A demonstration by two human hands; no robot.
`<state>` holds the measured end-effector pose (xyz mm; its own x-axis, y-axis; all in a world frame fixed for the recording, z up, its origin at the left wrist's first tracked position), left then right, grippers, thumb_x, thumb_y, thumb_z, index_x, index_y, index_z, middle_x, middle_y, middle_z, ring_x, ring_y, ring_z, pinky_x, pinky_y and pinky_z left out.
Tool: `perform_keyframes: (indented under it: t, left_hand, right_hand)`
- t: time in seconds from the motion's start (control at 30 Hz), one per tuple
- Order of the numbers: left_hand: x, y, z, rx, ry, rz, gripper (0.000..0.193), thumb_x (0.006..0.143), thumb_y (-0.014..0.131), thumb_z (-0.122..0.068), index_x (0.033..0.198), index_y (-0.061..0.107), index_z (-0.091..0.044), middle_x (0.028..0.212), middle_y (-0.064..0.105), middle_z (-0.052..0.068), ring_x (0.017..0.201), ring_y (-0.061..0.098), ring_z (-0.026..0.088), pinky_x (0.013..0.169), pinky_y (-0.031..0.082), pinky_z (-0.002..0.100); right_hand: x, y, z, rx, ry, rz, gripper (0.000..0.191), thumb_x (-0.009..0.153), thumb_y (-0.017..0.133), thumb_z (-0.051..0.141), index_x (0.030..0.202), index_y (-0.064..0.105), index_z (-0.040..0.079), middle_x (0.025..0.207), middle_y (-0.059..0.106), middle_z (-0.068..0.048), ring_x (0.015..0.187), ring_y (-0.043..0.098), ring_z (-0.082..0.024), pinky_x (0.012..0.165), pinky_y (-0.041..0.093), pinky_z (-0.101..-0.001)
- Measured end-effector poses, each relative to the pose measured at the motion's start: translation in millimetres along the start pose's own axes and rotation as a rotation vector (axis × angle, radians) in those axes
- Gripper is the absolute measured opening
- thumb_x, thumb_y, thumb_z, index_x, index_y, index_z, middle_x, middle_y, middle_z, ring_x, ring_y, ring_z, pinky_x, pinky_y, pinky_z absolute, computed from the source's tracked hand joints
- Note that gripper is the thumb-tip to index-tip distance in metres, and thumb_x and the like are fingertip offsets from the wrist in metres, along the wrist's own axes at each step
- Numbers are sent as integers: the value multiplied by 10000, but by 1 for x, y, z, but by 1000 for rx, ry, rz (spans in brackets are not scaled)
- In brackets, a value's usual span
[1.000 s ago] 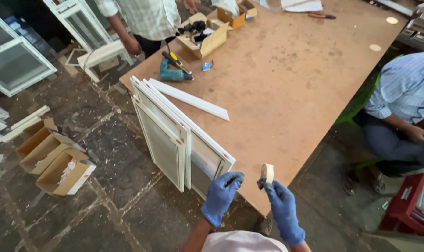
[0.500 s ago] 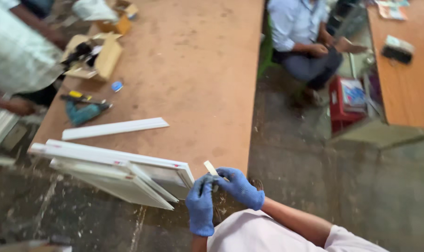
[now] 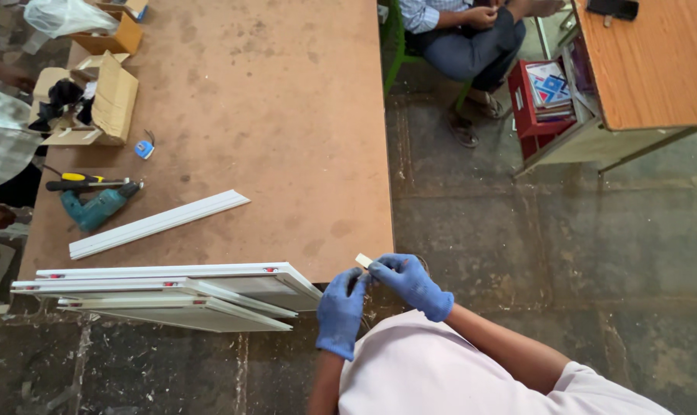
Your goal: The person stands at a workshop floor beside stacked window frames, tears pieces from a roll of masking tape, and presses the tape onto small white frame strips, handling the strips one at a time. They occasionally reach toward the table and boxes of strip offcuts while continuing to tape pieces.
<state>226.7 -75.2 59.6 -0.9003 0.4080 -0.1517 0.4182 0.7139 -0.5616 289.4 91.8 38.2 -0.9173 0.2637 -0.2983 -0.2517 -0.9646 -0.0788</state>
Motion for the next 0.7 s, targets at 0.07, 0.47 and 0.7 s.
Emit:
perform_keyframes:
  t: [0.07,0.47,0.7]
  left_hand:
    - [0,6,-4,-50,-2,-14,329,924,723,-277,1163,721,-51,1059,763,113,896,714,189,800,560,339]
    - [32,21,18,-684,-140,88,340,934,731,-213,1200,711,-3,1024,739,43,873,661,104,791,565,265]
    - [37,35,25,-757,-216,148,274,929,745,-151,1153,720,5,1001,728,36,889,652,92,804,544,247]
  right_hand:
    - [-4,-3,-6,47,-34,-14,246,963,664,234,991,762,10,812,706,53,774,575,-14,700,495,-222]
    - [-4,-11,-1,-95,-436,6,119,888,730,115,912,750,1,995,737,-73,1008,658,-210,870,520,-353]
    - [-5,-18,10,-105,-487,10,127,860,756,113,948,768,23,1116,748,-98,1171,637,-274,1002,499,-397]
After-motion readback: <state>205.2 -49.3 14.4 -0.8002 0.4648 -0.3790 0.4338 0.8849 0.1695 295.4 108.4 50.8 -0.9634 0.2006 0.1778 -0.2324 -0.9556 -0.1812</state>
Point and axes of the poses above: each hand's wrist, its own x-axis towards the middle knuckle, its own y-axis out of the palm, z = x × y, the point moved 1 cm from there along x, towards the middle knuckle
